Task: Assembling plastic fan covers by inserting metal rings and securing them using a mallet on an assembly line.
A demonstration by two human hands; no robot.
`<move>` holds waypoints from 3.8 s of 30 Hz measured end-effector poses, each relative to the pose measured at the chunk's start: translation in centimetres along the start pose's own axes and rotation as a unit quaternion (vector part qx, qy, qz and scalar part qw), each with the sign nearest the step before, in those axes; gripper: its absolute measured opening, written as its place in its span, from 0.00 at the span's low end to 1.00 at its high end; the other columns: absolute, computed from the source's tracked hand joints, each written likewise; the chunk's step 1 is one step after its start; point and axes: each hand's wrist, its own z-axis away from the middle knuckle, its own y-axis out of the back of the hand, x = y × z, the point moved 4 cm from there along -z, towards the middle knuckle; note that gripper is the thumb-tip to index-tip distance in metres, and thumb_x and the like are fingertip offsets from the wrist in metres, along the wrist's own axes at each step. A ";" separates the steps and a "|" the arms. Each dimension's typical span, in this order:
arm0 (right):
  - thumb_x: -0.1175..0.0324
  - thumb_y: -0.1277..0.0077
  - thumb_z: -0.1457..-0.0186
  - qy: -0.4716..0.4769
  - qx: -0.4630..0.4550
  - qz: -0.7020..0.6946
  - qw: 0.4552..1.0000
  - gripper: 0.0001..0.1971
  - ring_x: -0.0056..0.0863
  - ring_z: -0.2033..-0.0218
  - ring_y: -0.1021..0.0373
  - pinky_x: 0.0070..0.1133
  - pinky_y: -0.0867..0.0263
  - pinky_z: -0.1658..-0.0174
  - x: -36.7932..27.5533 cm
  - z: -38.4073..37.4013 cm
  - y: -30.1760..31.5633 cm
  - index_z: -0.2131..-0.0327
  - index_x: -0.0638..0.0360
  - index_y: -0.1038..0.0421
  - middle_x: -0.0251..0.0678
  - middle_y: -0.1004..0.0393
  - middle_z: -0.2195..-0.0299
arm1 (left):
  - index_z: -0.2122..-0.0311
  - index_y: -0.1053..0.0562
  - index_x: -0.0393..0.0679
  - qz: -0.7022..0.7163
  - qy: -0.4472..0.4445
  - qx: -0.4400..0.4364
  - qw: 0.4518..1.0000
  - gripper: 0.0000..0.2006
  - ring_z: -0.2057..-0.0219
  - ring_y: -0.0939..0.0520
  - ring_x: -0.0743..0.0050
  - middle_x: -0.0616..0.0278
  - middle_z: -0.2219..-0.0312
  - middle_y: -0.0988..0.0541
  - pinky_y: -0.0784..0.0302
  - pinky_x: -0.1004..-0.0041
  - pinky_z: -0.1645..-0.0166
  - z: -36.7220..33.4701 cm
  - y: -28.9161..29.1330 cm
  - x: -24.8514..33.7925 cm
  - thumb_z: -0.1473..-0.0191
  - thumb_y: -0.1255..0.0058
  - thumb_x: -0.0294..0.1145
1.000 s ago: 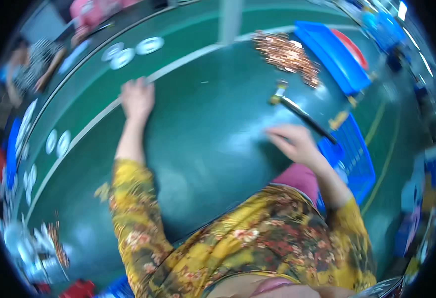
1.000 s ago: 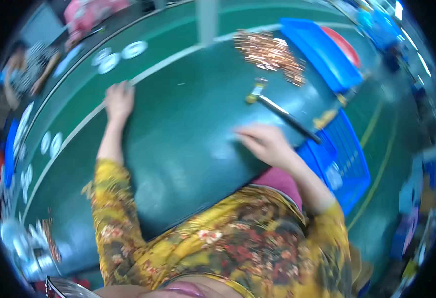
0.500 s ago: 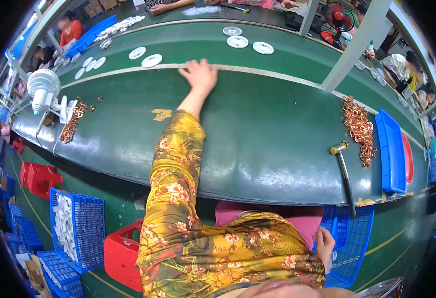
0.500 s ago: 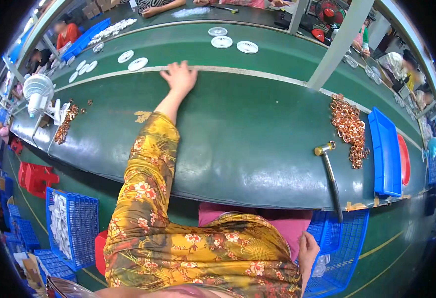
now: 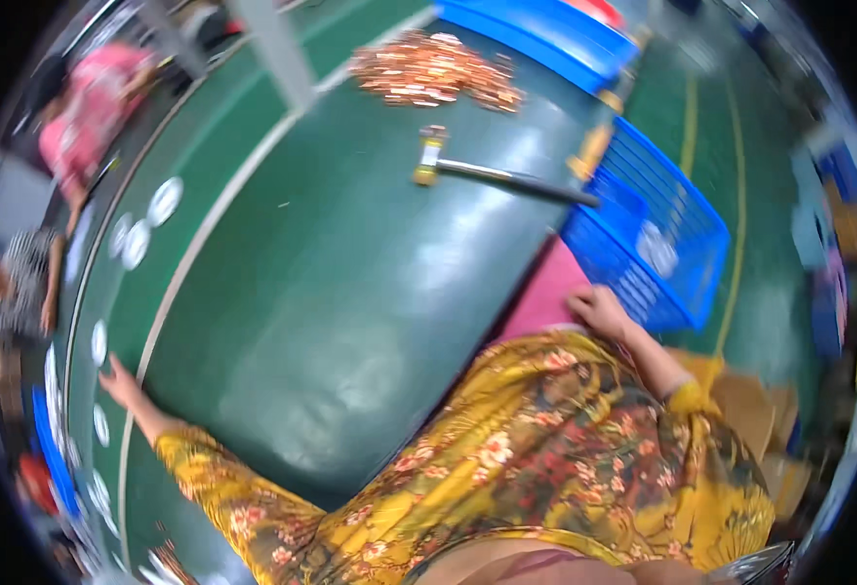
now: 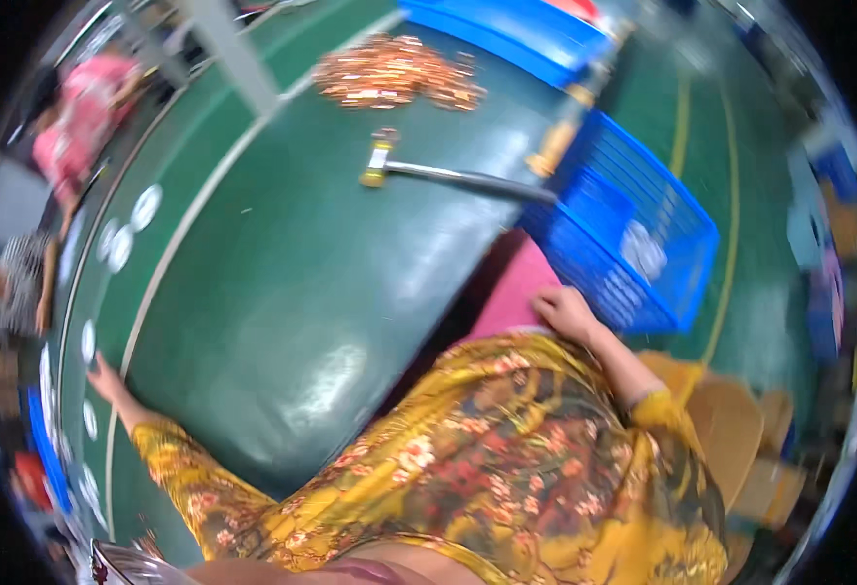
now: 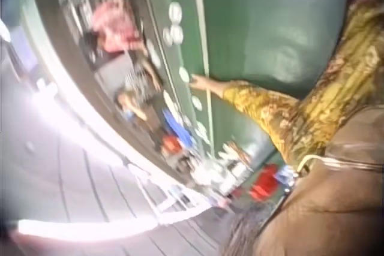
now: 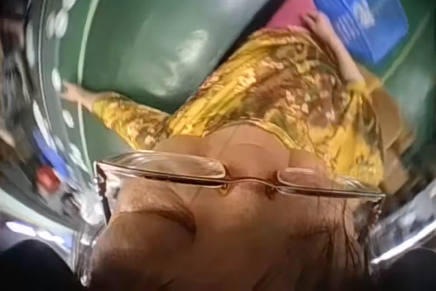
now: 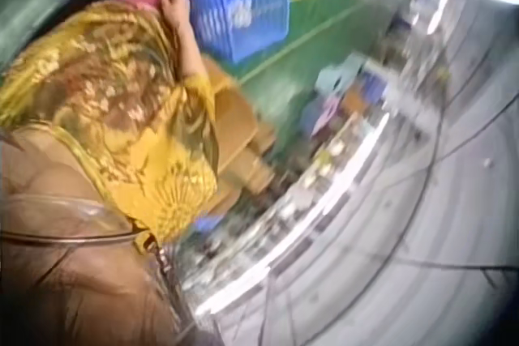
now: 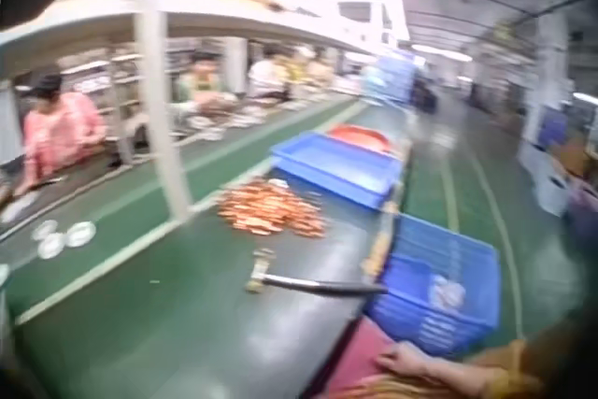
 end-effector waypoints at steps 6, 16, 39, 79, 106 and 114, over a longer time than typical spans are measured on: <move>0.64 0.52 0.42 -0.109 0.011 -0.242 0.964 0.11 0.17 0.81 0.31 0.18 0.33 0.77 0.3 -1.2 -1.2 0.64 0.60 0.25 0.30 0.27 0.79 | 0.43 0.37 0.32 0.205 0.072 -0.077 0.973 0.33 0.48 0.28 0.56 0.48 0.47 0.30 0.35 0.65 0.44 2.4 2.2 1.2 0.47 0.48 0.49; 0.66 0.50 0.45 -0.175 0.207 -0.280 0.921 0.10 0.15 0.79 0.32 0.16 0.34 0.76 8.9 -9.3 -1.8 0.64 0.59 0.23 0.30 0.25 0.76 | 0.47 0.36 0.30 0.377 0.191 -0.113 0.899 0.20 0.55 0.22 0.60 0.49 0.57 0.23 0.28 0.67 0.49 11.4 7.5 13.9 0.43 0.53 0.29; 0.65 0.51 0.47 -0.369 0.431 -0.250 0.784 0.11 0.29 0.76 0.25 0.26 0.30 0.72 18.7 -7.9 -5.1 0.65 0.59 0.23 0.41 0.22 0.74 | 0.49 0.31 0.37 0.191 -0.364 -0.729 0.548 0.23 0.52 0.24 0.58 0.47 0.55 0.25 0.30 0.66 0.48 63.3 -19.5 67.9 0.50 0.45 0.36; 0.69 0.49 0.49 -0.579 0.540 0.036 0.610 0.21 0.46 0.66 0.27 0.33 0.32 0.63 1.0 9.9 20.3 0.50 0.58 0.33 0.50 0.25 0.64 | 0.73 0.25 0.39 0.249 -0.131 -0.819 0.500 0.02 0.77 0.28 0.86 0.69 0.75 0.23 0.31 0.81 0.72 66.8 -23.0 71.0 0.49 0.46 0.22; 0.74 0.48 0.52 -0.268 0.448 -0.605 0.601 0.19 0.20 0.64 0.29 0.18 0.34 0.58 16.9 -11.5 0.4 0.54 0.67 0.32 0.32 0.24 0.64 | 0.60 0.29 0.27 -0.003 -0.426 -0.740 0.521 0.33 0.65 0.22 0.56 0.53 0.67 0.21 0.29 0.60 0.58 65.4 -43.3 63.8 0.50 0.47 0.58; 0.74 0.48 0.52 -0.176 0.365 -0.820 0.404 0.21 0.23 0.64 0.27 0.20 0.31 0.58 19.4 -11.2 -7.3 0.51 0.66 0.33 0.36 0.25 0.62 | 0.36 0.64 0.47 0.016 -0.048 -0.889 0.456 0.51 0.52 0.29 0.58 0.51 0.49 0.33 0.32 0.59 0.48 66.7 -39.7 62.5 0.58 0.40 0.23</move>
